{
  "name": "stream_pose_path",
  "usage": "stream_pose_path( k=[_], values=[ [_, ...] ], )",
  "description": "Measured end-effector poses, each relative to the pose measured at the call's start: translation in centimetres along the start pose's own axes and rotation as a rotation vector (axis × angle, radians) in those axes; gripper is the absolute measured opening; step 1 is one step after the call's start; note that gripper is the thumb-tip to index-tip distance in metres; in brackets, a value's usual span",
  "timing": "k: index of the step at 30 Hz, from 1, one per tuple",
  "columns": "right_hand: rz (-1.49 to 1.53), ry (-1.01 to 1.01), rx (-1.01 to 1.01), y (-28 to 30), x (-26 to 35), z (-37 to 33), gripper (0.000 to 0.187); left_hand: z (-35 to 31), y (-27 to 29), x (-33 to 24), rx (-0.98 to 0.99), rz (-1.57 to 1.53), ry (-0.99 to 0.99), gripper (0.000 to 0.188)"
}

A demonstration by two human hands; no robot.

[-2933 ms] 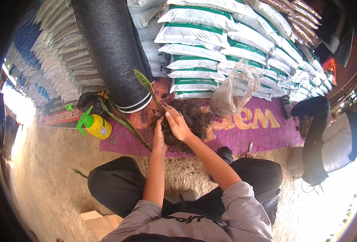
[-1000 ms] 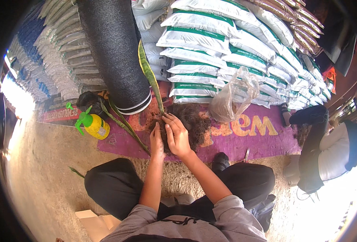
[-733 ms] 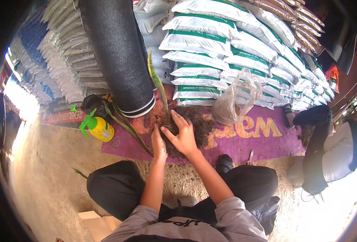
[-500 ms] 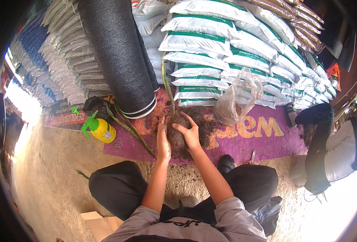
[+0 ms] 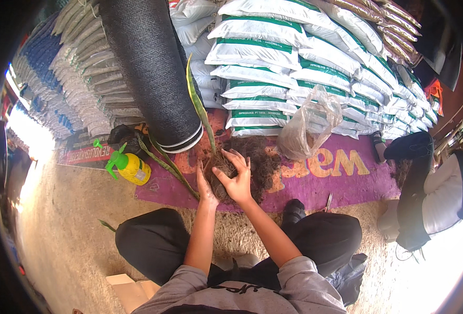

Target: The person sits on the floor and repeatedly packs soil around the root ball of a small plant, shaping it into a compact sphere by hand. The person handles the plant and soil directly without using tools.

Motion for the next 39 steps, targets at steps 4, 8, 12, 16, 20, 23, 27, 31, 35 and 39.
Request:
stream_pose_path(
  k=[4,8,12,16,20,23,27,31,35,39],
  values=[
    [-0.016,-0.055,0.061,-0.4,-0.1,-0.3,0.049,-0.2,-0.6,-0.6,0.028,0.062,-0.039,0.054],
    [-0.158,-0.043,0.102,-0.7,0.3,0.0,0.055,0.3,-0.1,0.2,0.058,-0.052,-0.004,0.052],
    [-0.089,0.020,0.139,-1.0,1.7,0.6,0.060,1.2,0.5,0.7,0.125,-0.190,0.043,0.048],
    [-0.218,0.200,0.203,-2.7,3.9,-0.4,0.054,1.0,1.2,1.0,0.057,-0.166,-0.010,0.044],
    [-0.039,0.142,0.195,-2.3,2.0,-0.5,0.052,0.6,0.5,0.2,0.114,-0.040,-0.130,0.040],
    [0.023,0.064,0.151,-2.1,1.5,0.7,0.053,1.6,1.8,-0.4,-0.059,0.139,-0.161,0.040],
    [0.356,-0.280,-0.025,-1.3,-2.1,0.0,0.054,1.0,0.7,-1.0,-0.111,0.155,-0.158,0.042],
    [0.842,-0.637,-0.135,-1.8,-5.1,-0.7,0.043,0.8,0.0,-1.4,-0.074,0.356,-0.239,0.045],
    [1.088,-0.717,-0.207,-2.2,-5.8,-1.1,0.036,1.5,0.2,-0.7,-0.052,0.273,-0.202,0.046],
    [0.908,-0.553,-0.219,-2.2,-4.4,-1.1,0.037,1.5,0.5,0.0,-0.063,0.206,-0.167,0.048]
  ],
)
Point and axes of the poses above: each hand's wrist, its own z-axis towards the middle knuckle, its own y-axis out of the back of the hand, x = y × z, the point moved 8 cm from there along z, towards the middle knuckle, and after that the axes turned 10 degrees about z, right-handed, at the moved point
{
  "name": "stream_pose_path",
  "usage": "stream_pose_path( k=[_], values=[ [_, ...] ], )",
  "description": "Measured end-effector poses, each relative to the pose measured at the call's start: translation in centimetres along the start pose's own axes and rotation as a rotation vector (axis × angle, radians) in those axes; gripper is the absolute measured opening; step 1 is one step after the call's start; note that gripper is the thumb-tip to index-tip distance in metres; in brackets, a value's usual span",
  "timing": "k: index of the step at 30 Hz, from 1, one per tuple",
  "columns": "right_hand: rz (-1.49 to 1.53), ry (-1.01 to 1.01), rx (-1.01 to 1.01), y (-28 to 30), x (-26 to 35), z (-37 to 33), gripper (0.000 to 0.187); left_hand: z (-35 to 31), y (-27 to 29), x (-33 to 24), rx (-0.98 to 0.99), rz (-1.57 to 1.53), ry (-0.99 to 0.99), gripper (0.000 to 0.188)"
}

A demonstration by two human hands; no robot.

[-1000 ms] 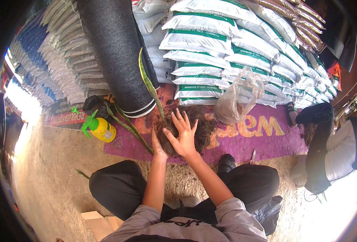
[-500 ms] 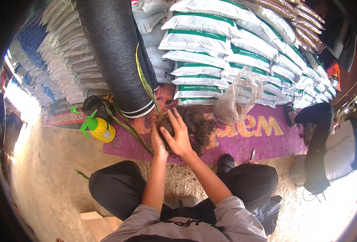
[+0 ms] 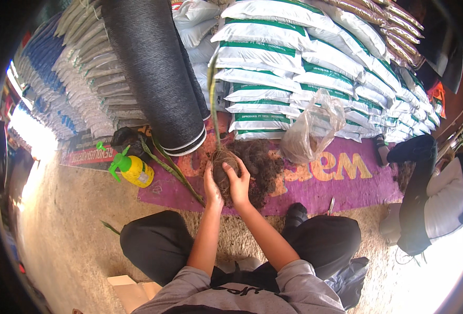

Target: The person sits on the floor and repeatedly packs soil around the root ball of a small plant, shaping it into a compact sphere by hand. The person handles the plant and soil directly without using tools.

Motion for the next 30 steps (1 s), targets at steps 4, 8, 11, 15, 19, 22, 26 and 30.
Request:
stream_pose_path(
  k=[4,8,11,15,19,22,26,30],
  values=[
    [-0.289,0.270,0.063,-0.3,0.8,-0.4,0.040,0.5,1.2,1.5,0.000,0.039,-0.003,0.048],
    [-0.367,0.372,0.111,-0.7,1.3,-0.9,0.042,0.6,1.2,1.8,0.092,-0.060,0.003,0.044],
    [-0.300,0.380,0.120,-0.4,1.3,-1.0,0.041,-0.1,0.8,0.9,0.076,-0.042,0.014,0.042],
    [-0.568,0.424,0.122,-0.9,2.5,0.0,0.040,-0.5,0.6,-1.5,-0.055,0.120,-0.070,0.043],
    [-0.588,0.296,0.180,-1.8,1.7,0.1,0.040,-1.1,0.8,-3.4,-0.147,0.260,-0.177,0.048],
    [-0.424,0.202,0.126,-1.2,1.7,-0.2,0.046,-0.9,0.5,-3.7,-0.019,0.371,-0.331,0.045],
    [-0.275,0.097,0.065,1.4,1.8,1.8,0.057,-1.8,-1.0,-4.0,0.088,0.261,-0.335,0.049],
    [-0.151,0.048,0.038,2.6,2.6,2.1,0.056,-1.4,-1.1,-5.1,0.062,0.161,-0.195,0.049]
  ],
)
Point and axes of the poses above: each hand's wrist, its own z-axis towards the middle knuckle, its own y-axis out of the back of the hand, x = y × z, the point moved 8 cm from there along z, towards the middle knuckle, and after that the axes turned 10 degrees about z, right-handed, at the moved point
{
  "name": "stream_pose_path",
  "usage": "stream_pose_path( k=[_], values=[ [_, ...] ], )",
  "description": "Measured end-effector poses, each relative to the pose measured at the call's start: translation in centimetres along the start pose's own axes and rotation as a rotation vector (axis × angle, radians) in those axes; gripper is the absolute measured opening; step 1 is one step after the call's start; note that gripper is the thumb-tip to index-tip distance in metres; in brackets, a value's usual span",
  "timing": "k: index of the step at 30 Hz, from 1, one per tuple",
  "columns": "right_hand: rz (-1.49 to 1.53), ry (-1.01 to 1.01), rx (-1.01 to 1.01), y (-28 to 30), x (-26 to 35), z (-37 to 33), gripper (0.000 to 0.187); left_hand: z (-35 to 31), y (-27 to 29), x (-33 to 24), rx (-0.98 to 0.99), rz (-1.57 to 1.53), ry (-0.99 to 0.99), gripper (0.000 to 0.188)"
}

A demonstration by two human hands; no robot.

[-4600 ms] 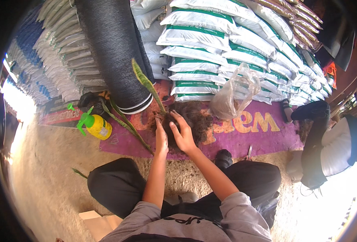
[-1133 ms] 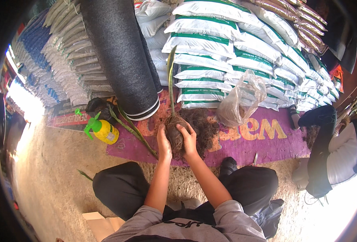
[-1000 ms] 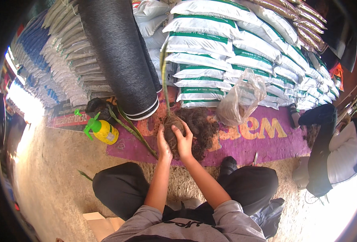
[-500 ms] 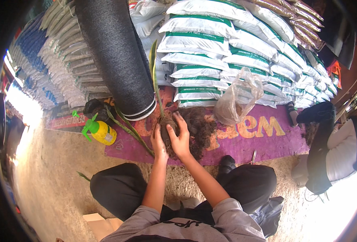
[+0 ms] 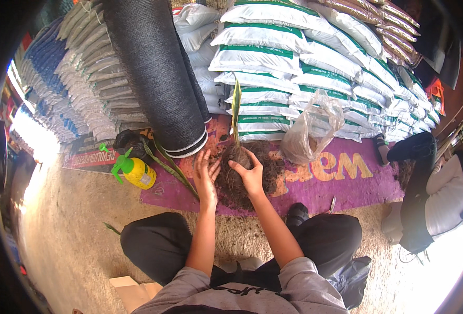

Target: The person sits on the floor and repeatedly packs soil around the root ball of a small plant, shaping it into a compact sphere by hand. The person handles the plant and soil directly without using tools.

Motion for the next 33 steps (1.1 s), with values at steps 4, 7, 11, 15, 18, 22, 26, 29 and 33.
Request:
stream_pose_path(
  k=[4,7,11,15,18,22,26,29,33],
  values=[
    [0.007,0.029,0.086,-2.3,1.6,-0.9,0.057,1.9,3.0,3.5,-0.192,-0.110,0.057,0.047],
    [-0.086,0.085,0.180,-4.2,1.8,-2.0,0.058,2.3,1.4,7.4,-0.081,-0.323,0.225,0.050],
    [-0.789,0.585,0.212,-5.6,4.2,-3.8,0.065,-0.2,-2.4,5.4,0.183,-0.658,0.417,0.054],
    [-0.784,0.651,0.181,-5.3,4.9,-4.0,0.078,-0.8,-2.8,5.0,0.188,-0.649,0.414,0.053],
    [-0.742,0.615,0.194,-5.2,4.4,-4.0,0.084,-0.3,-2.2,5.7,0.178,-0.605,0.347,0.051],
    [-0.878,0.658,0.229,-5.7,4.8,-3.9,0.075,0.0,-0.9,5.5,0.102,-0.467,0.287,0.048],
    [-1.032,0.659,0.475,-8.6,4.8,-4.9,0.056,-0.8,0.1,4.1,-0.017,-0.266,0.262,0.048],
    [-1.014,0.707,0.425,-8.8,4.5,-5.6,0.047,-1.0,0.2,5.5,-0.021,-0.435,0.347,0.045],
    [-0.971,0.751,0.320,-7.7,4.3,-6.3,0.039,-1.6,0.0,5.9,0.032,-0.510,0.361,0.039]
  ],
)
Point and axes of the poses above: each hand's wrist, its own z-axis towards the middle knuckle, its own y-axis out of the back of the hand, x = y × z, the point moved 8 cm from there along z, towards the middle knuckle, and after that the axes turned 10 degrees about z, right-handed, at the moved point
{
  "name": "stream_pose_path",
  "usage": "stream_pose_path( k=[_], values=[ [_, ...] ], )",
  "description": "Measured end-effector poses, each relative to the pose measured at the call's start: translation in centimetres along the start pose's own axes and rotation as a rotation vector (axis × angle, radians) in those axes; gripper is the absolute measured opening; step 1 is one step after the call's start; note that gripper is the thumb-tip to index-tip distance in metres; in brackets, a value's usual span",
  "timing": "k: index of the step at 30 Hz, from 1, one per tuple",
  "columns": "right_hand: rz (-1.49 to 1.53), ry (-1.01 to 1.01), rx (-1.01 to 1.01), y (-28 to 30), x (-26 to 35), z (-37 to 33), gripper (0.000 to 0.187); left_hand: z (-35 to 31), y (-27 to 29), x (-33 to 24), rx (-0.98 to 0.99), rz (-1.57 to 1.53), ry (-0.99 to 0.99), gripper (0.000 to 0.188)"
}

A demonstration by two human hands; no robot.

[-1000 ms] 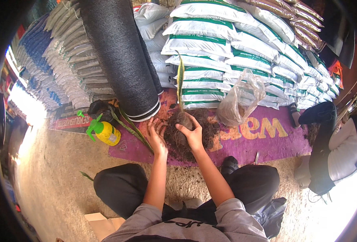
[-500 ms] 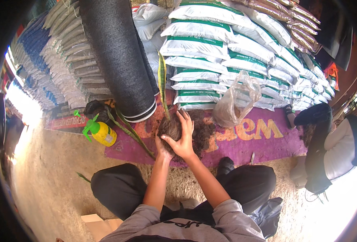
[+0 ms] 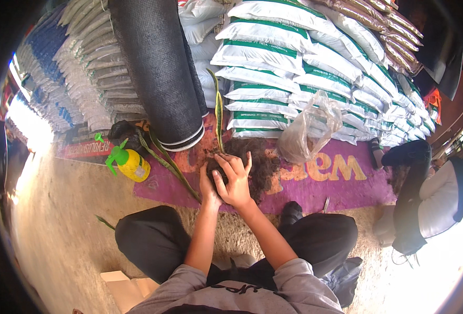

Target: The person sits on the floor and repeatedly packs soil around the root ball of a small plant, shaping it into a compact sphere by hand. The person handles the plant and soil directly without using tools.

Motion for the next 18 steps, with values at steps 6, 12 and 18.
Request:
stream_pose_path(
  k=[6,12,18],
  values=[
    [-0.074,-0.074,0.052,-0.4,-1.7,-0.4,0.039,0.4,1.4,0.1,-0.089,0.230,-0.051,0.041],
    [0.193,-0.283,-0.119,0.1,-3.4,-0.3,0.059,-0.6,-0.4,-1.8,-0.163,0.379,-0.076,0.049],
    [0.752,-0.493,-0.232,-0.7,-5.7,-1.4,0.057,1.2,0.5,-0.7,-0.108,0.349,-0.089,0.050]
  ],
)
Point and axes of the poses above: each hand's wrist, its own z-axis towards the middle knuckle, its own y-axis out of the back of the hand, x = y × z, the point moved 8 cm from there along z, towards the middle knuckle, and after that the axes turned 10 degrees about z, right-handed, at the moved point
